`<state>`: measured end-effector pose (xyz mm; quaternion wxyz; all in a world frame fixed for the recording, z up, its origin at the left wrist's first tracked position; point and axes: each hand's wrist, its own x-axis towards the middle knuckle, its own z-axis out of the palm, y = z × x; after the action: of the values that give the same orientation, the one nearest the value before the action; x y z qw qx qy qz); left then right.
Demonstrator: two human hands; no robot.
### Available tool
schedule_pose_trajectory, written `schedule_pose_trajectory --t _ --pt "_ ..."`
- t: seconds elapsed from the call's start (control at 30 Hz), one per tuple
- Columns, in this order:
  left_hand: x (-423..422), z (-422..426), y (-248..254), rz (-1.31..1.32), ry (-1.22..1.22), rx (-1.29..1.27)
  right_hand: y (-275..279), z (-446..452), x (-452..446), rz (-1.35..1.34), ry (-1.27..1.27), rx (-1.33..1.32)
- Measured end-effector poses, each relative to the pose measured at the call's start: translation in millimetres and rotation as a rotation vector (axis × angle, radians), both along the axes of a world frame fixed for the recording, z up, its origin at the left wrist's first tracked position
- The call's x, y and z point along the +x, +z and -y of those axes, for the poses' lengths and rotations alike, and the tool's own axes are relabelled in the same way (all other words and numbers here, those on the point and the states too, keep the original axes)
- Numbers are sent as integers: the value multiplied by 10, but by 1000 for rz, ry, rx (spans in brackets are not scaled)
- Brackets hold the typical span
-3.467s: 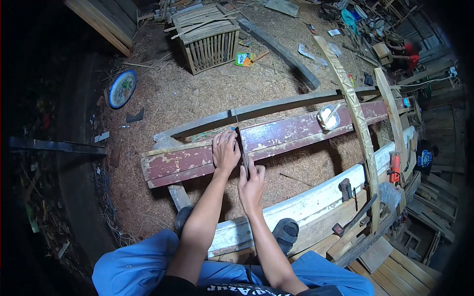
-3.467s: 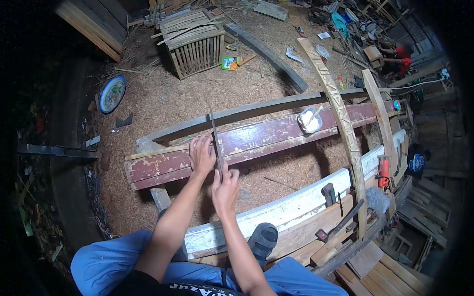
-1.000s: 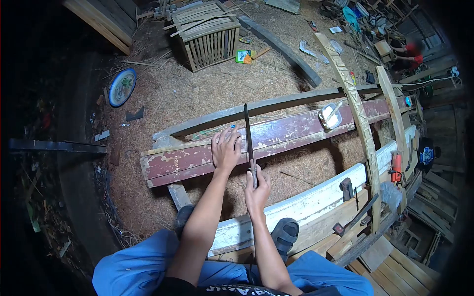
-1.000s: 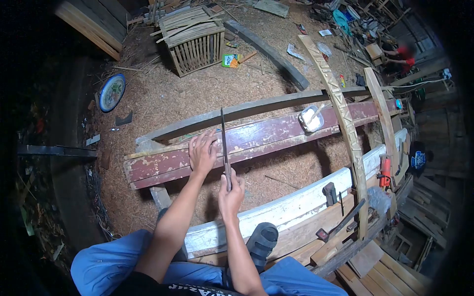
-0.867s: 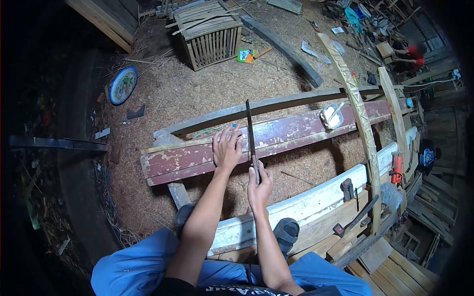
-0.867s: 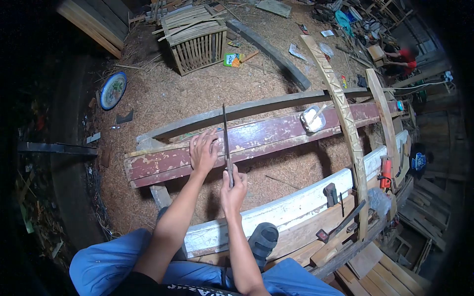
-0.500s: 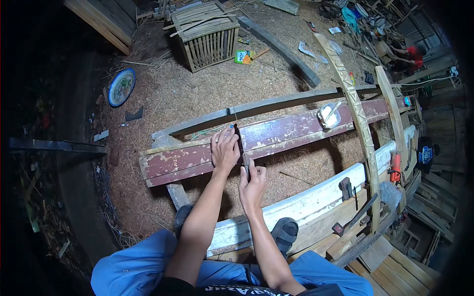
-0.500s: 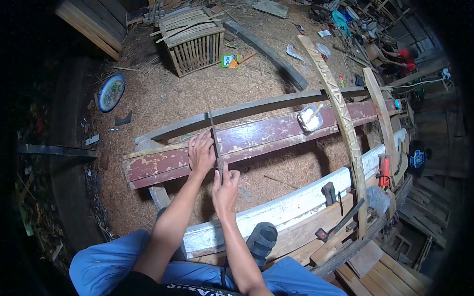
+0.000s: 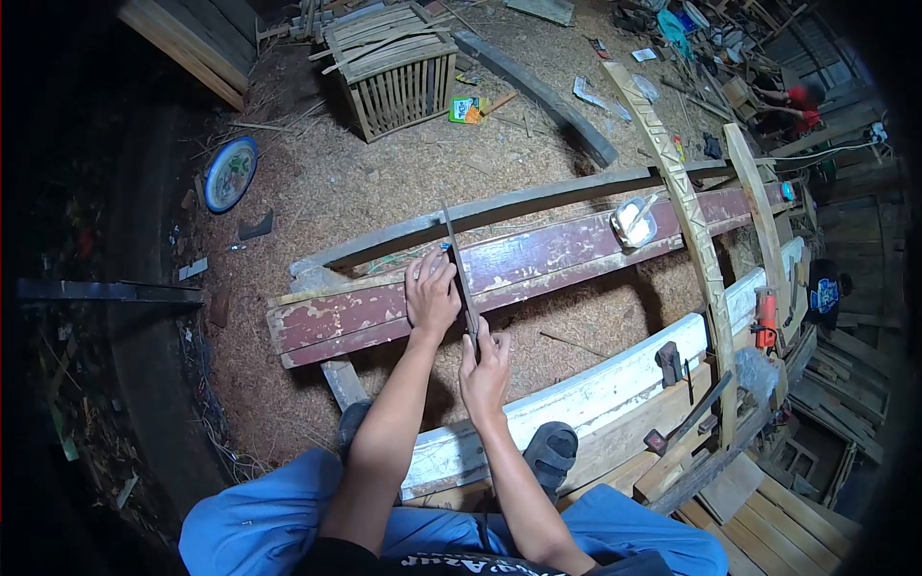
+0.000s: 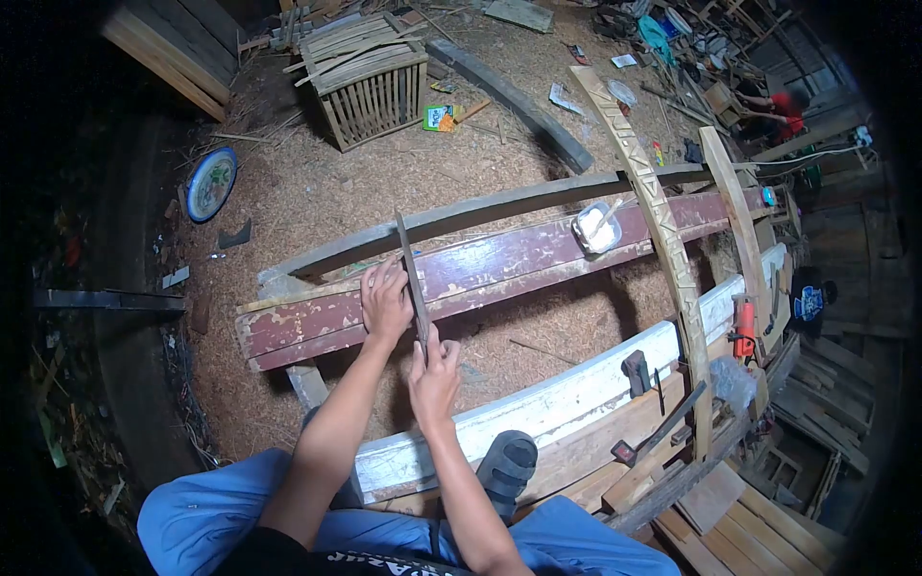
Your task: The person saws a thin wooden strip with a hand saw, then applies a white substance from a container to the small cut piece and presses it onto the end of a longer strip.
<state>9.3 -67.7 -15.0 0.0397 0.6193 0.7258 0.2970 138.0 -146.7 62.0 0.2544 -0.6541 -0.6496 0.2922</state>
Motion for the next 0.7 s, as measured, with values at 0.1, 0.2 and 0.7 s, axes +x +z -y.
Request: schedule_pose_trajectory --t 0.1,0.2,0.7 --pt "-14 9 3 -34 -1 3 29 -124 -94 20 6 6" --pt "-4 21 -3 8 1 -3 67 -112 -59 -6 20 0" --pt "-15 9 -30 -13 3 -15 6 -160 -23 68 41 61"
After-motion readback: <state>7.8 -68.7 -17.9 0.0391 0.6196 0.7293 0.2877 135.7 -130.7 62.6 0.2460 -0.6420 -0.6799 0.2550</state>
